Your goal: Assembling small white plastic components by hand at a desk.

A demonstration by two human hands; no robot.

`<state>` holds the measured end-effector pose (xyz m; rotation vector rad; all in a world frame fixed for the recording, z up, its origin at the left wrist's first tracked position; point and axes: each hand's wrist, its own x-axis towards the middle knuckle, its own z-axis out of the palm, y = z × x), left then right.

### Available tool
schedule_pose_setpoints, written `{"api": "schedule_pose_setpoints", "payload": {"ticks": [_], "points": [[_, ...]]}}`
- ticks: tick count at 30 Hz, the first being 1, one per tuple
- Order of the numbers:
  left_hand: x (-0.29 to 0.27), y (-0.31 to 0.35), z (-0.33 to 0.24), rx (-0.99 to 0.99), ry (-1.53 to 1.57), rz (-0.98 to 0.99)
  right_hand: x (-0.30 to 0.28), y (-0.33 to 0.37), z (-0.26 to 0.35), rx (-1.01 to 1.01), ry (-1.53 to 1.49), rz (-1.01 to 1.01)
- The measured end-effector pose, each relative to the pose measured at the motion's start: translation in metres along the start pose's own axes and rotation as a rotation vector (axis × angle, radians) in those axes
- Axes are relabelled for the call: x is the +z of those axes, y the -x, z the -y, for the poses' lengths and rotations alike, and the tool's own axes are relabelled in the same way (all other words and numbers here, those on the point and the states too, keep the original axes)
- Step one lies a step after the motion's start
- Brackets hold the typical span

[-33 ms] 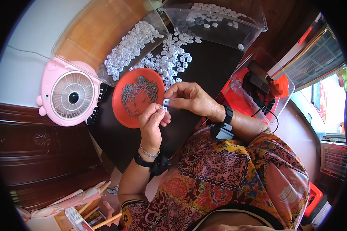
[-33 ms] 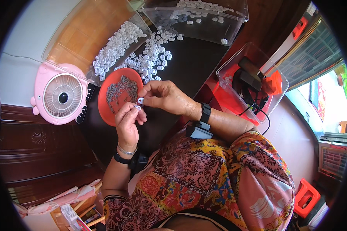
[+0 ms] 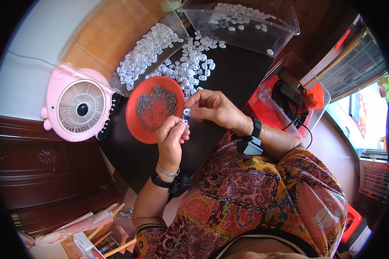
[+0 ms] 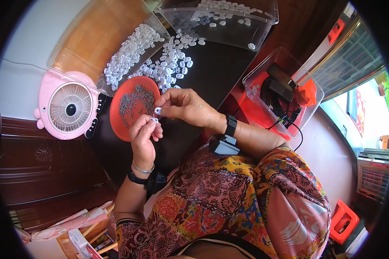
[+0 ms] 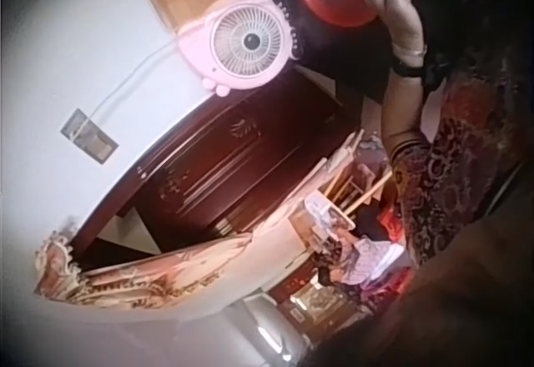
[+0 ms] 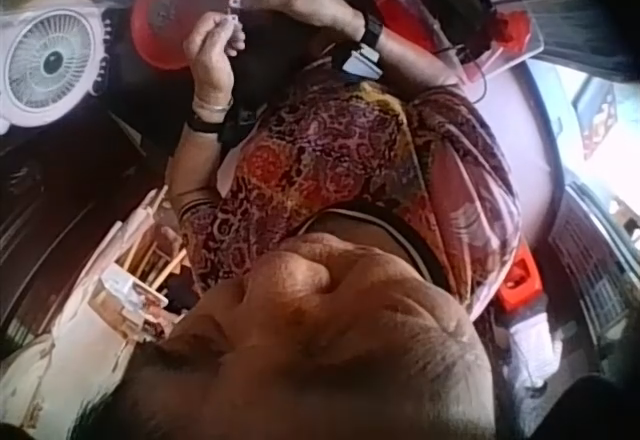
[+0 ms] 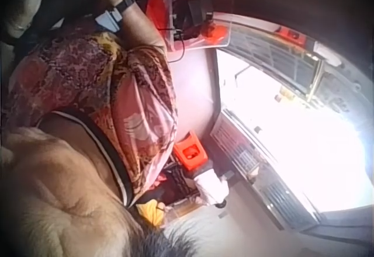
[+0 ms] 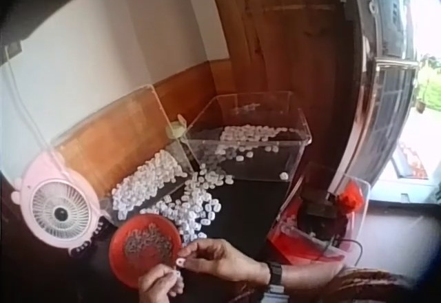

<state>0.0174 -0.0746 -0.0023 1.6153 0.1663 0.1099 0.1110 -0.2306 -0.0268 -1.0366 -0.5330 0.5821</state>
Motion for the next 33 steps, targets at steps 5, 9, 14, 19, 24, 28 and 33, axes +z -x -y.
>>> {"api": "schedule_pose_setpoints", "payload": {"ticks": [5,9,14,19,24,28,33], "points": [[0.007,0.001,-0.004,0.011,-0.067,-0.034,-0.006,-0.004,0.002,0.068,-0.091,0.011],[0.006,0.0,-0.002,-0.005,-0.049,-0.026,-0.005,-0.003,0.0,0.064,-0.101,0.052],[0.005,-0.001,0.0,-0.007,-0.049,-0.025,-0.005,-0.002,-0.001,0.048,-0.085,0.068],[0.007,0.0,-0.001,0.002,-0.086,-0.028,-0.005,-0.001,-0.001,0.044,-0.053,0.074],[0.007,0.0,0.0,0.022,-0.11,-0.017,-0.005,0.001,-0.002,0.024,-0.025,0.073],[0.003,0.0,0.003,0.049,-0.166,-0.006,-0.004,0.002,-0.002,-0.018,0.005,0.086],[0.001,0.001,0.008,0.123,-0.251,0.005,-0.004,0.002,-0.003,-0.044,0.037,0.09]]}}
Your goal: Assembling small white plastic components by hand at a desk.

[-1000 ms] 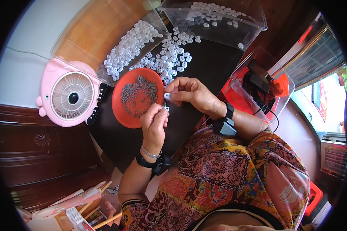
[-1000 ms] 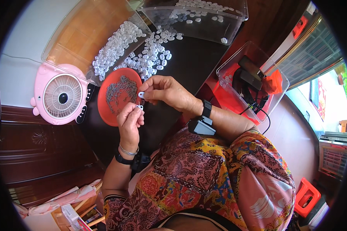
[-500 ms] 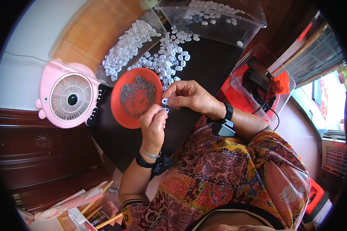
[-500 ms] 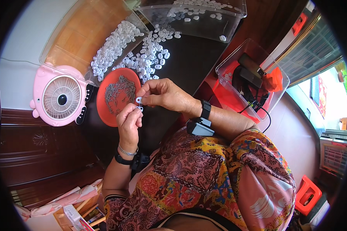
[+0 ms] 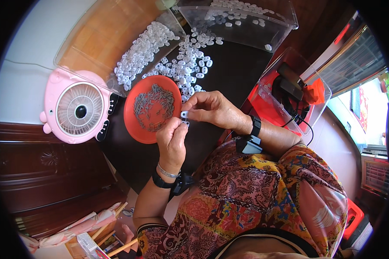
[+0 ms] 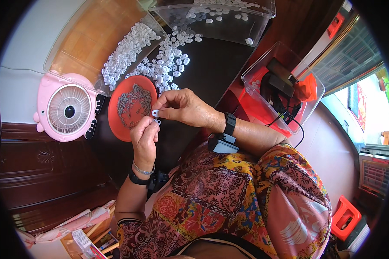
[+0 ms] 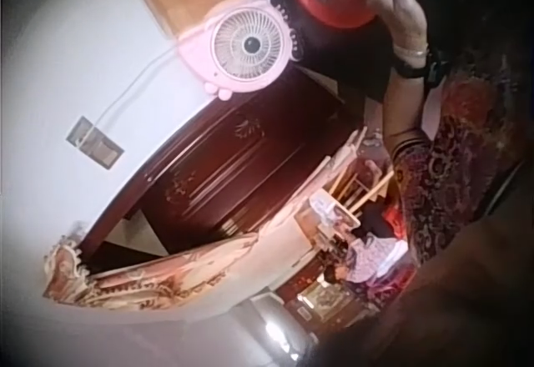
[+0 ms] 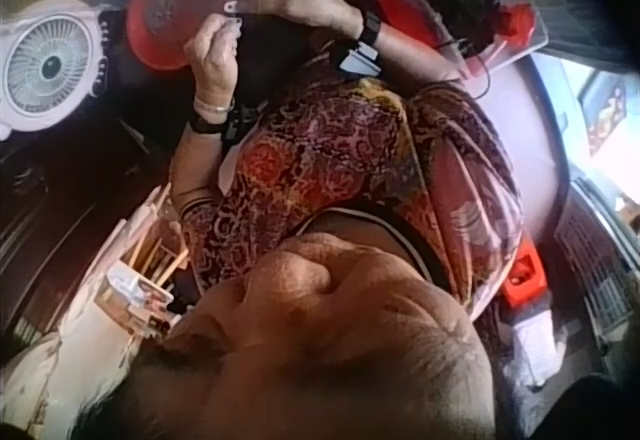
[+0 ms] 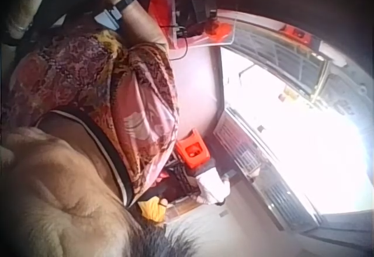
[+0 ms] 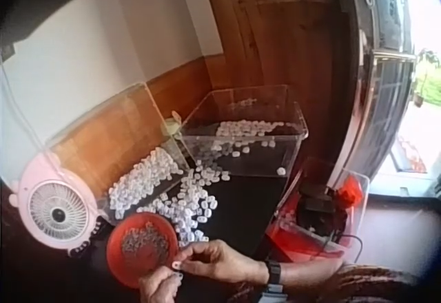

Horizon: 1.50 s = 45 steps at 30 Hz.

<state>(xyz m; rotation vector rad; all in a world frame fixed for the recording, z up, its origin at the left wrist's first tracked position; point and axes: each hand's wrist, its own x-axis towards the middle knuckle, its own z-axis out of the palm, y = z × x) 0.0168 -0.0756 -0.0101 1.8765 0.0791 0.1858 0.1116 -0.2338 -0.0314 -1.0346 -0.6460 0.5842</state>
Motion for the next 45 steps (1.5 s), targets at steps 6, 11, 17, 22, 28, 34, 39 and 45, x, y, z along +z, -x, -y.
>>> {"api": "schedule_pose_setpoints", "payload": {"ticks": [6,11,17,22,28,34,39,45], "points": [[-0.001,0.0,0.002,0.005,-0.014,0.005,0.002,0.001,-0.002,-0.025,0.09,0.005],[0.0,0.001,-0.002,-0.015,0.069,0.001,0.002,0.003,-0.001,-0.065,0.166,0.047],[-0.001,0.003,-0.006,0.037,0.04,-0.015,0.002,0.004,0.001,-0.096,0.181,0.067],[-0.001,0.003,-0.001,0.07,-0.035,0.005,0.002,0.004,-0.001,-0.089,0.149,0.05],[0.003,0.002,-0.006,0.037,-0.015,-0.002,0.006,0.005,-0.003,-0.094,0.078,-0.026],[0.002,0.002,-0.003,0.026,-0.011,0.001,0.003,0.003,-0.004,-0.131,0.109,-0.028],[-0.001,0.002,-0.011,-0.036,0.068,-0.015,0.002,0.001,-0.001,0.001,0.078,-0.146],[-0.003,0.0,-0.007,-0.087,0.401,0.015,0.0,0.001,0.0,-0.015,0.206,0.097]]}}
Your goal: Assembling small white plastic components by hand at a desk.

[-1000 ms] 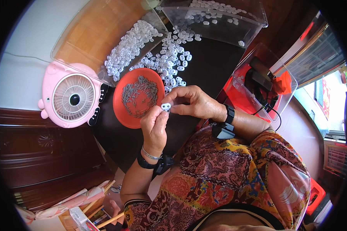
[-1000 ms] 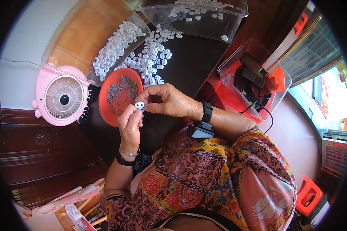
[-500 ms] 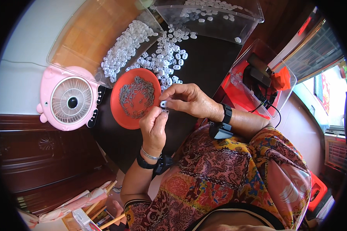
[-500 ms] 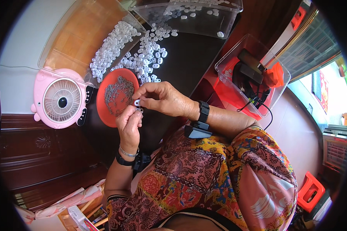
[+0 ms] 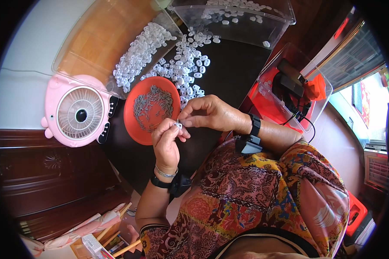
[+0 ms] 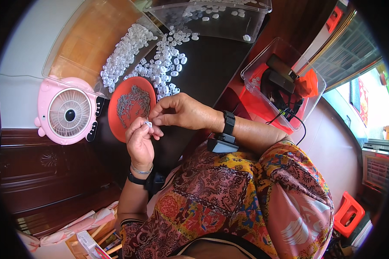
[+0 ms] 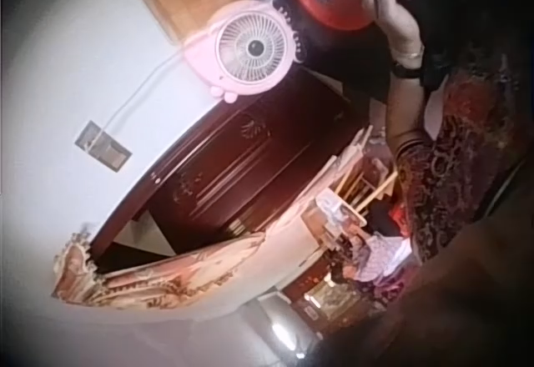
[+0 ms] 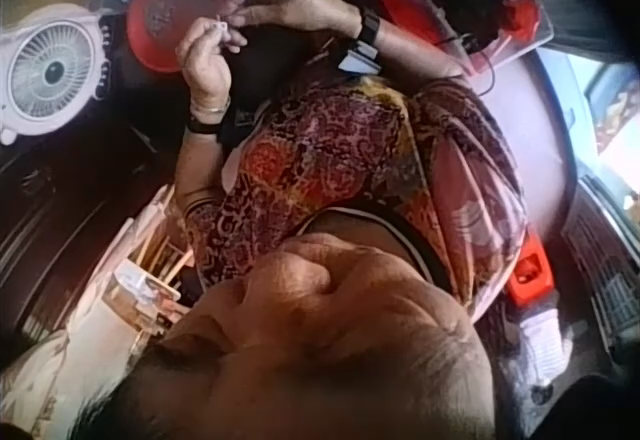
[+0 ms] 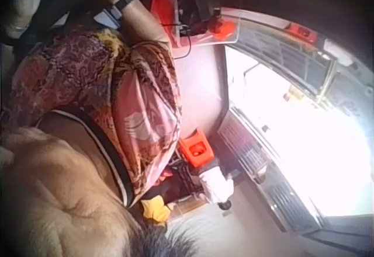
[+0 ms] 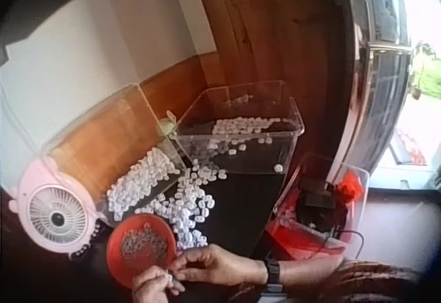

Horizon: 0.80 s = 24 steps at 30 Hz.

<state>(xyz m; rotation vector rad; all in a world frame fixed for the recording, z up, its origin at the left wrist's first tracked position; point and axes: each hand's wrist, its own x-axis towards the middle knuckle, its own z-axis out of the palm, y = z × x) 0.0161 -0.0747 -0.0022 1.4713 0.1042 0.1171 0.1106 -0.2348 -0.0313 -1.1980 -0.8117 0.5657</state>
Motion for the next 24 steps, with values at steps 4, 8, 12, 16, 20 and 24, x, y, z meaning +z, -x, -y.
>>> {"api": "schedule_pose_setpoints", "payload": {"ticks": [4,8,12,16,20,24], "points": [[-0.0016,-0.0016,0.0025,-0.044,0.032,-0.006,-0.001,0.0004,0.0038,0.028,-0.049,0.062],[-0.0069,-0.0044,0.0064,-0.068,0.097,0.079,-0.0013,-0.0017,0.0005,0.038,-0.097,0.062],[-0.0083,-0.0051,0.0049,-0.069,0.1,0.108,-0.0001,-0.0022,-0.0009,0.007,-0.076,0.065],[-0.0031,-0.0024,0.001,-0.05,0.076,0.076,-0.0013,-0.0013,-0.0007,-0.004,-0.057,0.04],[-0.0001,-0.0005,0.002,0.07,-0.219,0.051,-0.0051,-0.005,-0.005,0.075,-0.225,-0.049],[0.0002,0.0001,0.0033,0.132,-0.319,0.022,-0.0049,-0.006,-0.0036,0.145,-0.289,-0.098]]}}
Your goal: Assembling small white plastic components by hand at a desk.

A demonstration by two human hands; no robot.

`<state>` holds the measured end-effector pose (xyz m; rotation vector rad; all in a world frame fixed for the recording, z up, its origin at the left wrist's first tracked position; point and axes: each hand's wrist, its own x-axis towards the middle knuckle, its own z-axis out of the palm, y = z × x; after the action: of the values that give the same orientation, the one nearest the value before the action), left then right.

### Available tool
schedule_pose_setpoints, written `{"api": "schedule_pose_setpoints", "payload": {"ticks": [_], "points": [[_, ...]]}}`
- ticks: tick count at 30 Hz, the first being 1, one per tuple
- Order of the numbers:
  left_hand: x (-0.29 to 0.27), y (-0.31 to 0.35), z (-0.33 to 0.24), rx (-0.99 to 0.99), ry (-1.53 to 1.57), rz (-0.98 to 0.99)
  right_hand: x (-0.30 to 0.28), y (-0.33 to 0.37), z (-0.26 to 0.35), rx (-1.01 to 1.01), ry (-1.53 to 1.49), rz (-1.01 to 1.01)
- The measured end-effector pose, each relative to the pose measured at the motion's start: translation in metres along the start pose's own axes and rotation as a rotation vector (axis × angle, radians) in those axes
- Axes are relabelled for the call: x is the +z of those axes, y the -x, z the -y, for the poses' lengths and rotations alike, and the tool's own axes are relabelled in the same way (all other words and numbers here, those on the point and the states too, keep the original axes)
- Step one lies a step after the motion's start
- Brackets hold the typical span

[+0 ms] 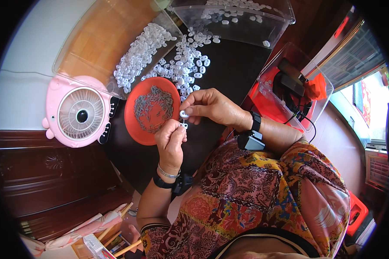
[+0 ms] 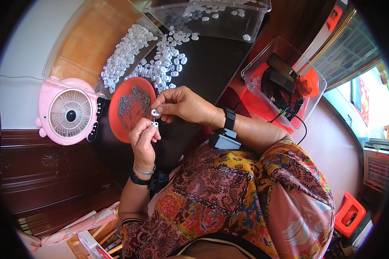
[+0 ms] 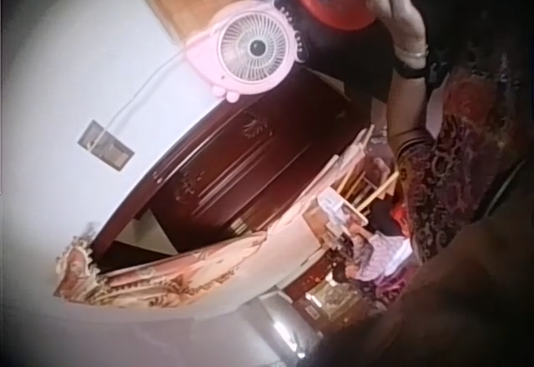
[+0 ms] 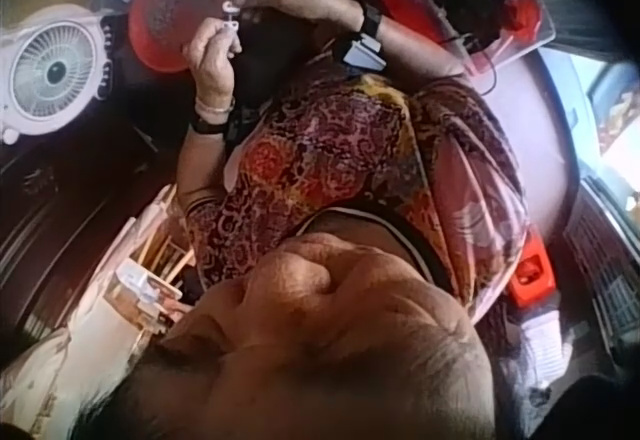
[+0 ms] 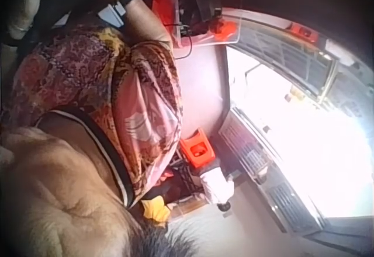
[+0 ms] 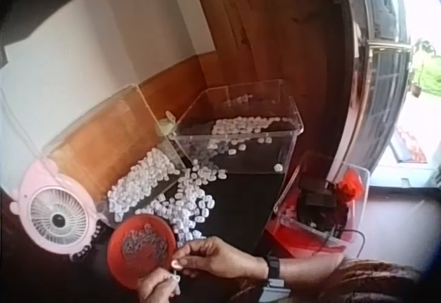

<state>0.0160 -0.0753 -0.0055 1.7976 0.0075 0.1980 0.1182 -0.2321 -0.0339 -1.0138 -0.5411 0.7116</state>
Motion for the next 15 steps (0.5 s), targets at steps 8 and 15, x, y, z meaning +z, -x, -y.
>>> {"api": "schedule_pose_setpoints", "payload": {"ticks": [8,15], "points": [[0.0008,-0.0006,-0.0009,-0.027,-0.05,-0.028,-0.0026,0.0005,0.0009,-0.004,-0.02,0.033],[0.0007,-0.0001,-0.0021,-0.046,-0.069,-0.028,-0.0027,0.0011,-0.0011,-0.029,-0.039,0.045]]}}
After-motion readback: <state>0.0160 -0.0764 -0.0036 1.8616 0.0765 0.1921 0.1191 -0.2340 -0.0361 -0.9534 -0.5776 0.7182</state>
